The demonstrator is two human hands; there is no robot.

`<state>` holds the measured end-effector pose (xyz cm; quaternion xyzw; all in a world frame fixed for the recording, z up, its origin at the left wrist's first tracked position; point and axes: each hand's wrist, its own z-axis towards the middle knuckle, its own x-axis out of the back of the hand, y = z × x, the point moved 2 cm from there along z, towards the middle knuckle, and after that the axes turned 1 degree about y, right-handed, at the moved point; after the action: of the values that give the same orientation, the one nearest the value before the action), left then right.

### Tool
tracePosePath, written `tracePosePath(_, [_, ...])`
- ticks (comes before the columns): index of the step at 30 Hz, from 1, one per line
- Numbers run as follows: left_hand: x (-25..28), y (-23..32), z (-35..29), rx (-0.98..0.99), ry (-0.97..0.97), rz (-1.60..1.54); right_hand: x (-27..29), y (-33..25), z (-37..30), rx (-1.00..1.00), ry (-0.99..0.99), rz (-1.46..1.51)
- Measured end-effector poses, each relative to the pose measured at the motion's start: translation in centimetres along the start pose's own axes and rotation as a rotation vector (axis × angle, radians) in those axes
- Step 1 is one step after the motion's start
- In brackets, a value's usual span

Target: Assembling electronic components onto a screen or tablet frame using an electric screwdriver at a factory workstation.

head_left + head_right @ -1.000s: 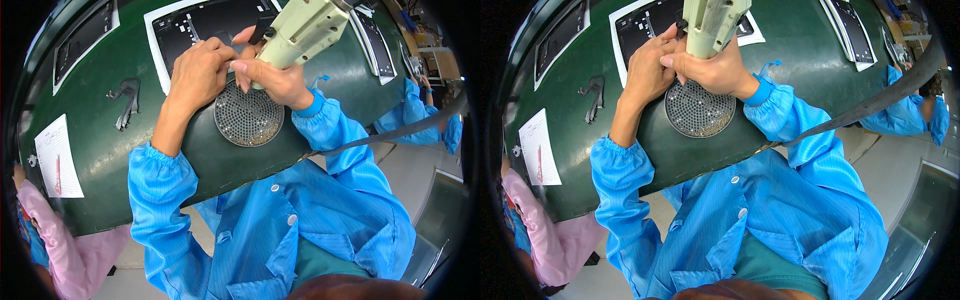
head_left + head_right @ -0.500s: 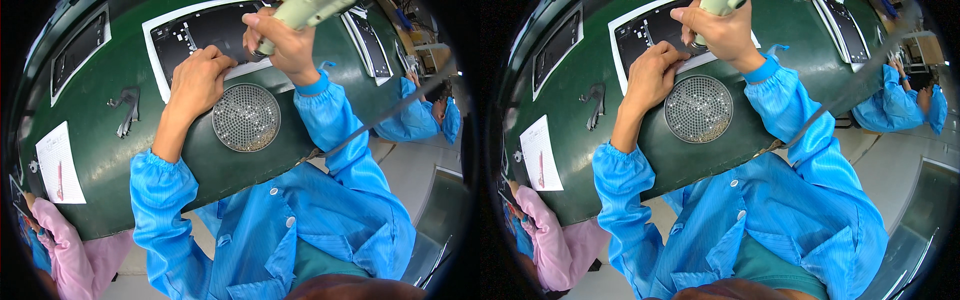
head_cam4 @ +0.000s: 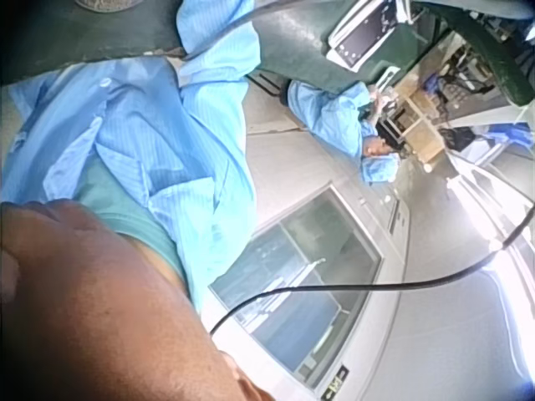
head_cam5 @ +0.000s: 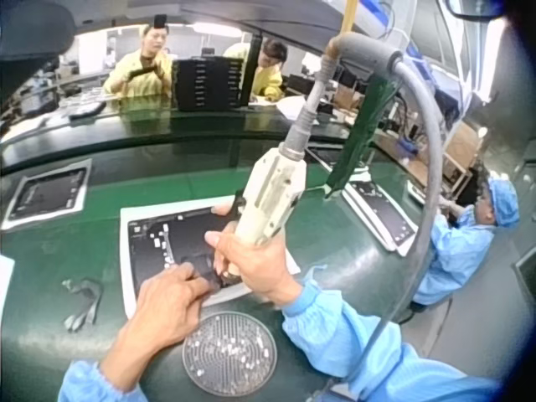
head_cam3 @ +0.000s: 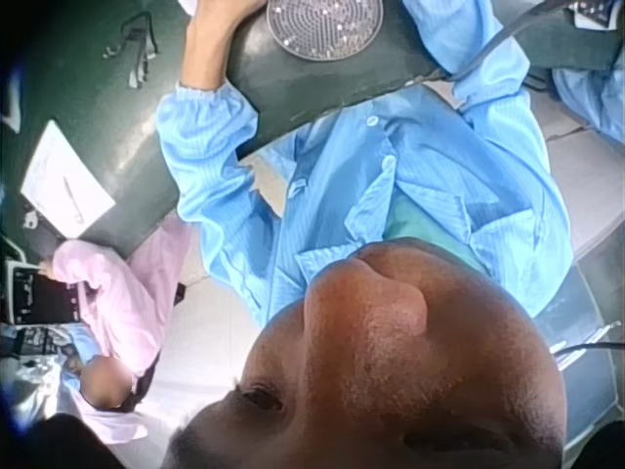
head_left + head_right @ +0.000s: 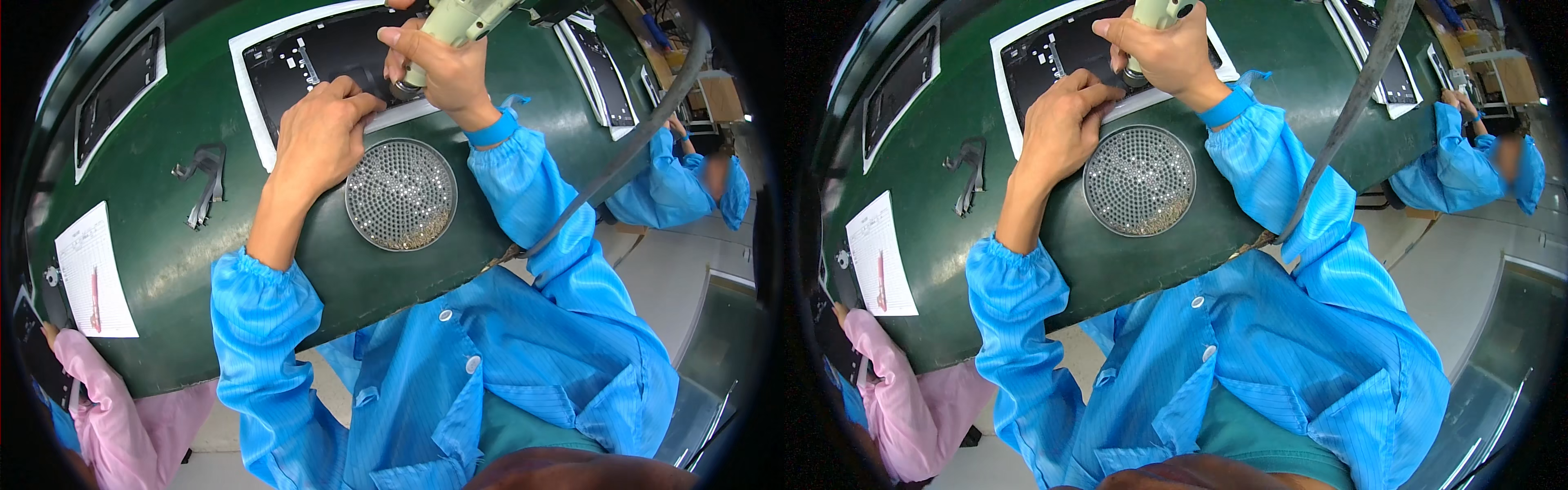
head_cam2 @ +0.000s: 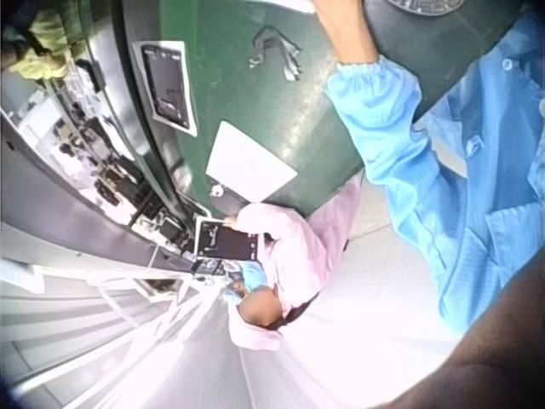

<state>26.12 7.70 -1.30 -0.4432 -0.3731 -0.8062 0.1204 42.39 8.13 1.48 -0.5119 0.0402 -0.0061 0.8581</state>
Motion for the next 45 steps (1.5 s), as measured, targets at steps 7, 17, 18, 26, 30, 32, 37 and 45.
tracePosePath(7, [-0.3, 0.0, 0.1, 0.014, 0.001, -0.004, 0.2, 1.2, -0.1, 0.406, -0.2, -0.051])
tracePosePath(17, [0.1, -0.6, -0.2, 0.024, -0.007, -0.028, -1.6, 0.6, -0.7, -0.055, 0.051, -0.036])
tracePosePath(18, [0.1, -0.6, -0.2, 0.03, -0.014, -0.029, -1.5, 0.4, -0.4, 0.01, 0.002, -0.092])
tracePosePath(26, [0.0, -0.8, -0.2, 0.076, 0.022, -0.319, -2.0, -1.0, -0.6, -0.022, -0.002, 0.062])
tracePosePath(30, [0.1, -1.1, -0.3, 0.088, -0.024, -0.369, -2.7, -1.5, -0.8, 0.007, -0.04, 0.06])
tracePosePath(32, [0.2, -1.0, -0.3, 0.115, -0.036, -0.384, -2.7, -1.3, -0.7, 0.018, -0.034, 0.049])
tracePosePath(37, [0.2, -1.0, -0.1, 0.133, -0.03, -0.404, -2.7, -1.5, -0.6, 0.018, -0.023, 0.033])
tracePosePath(45, [0.0, -0.9, -0.3, 0.138, -0.038, -0.397, -2.6, -1.7, -0.8, 0.027, -0.01, 0.027])
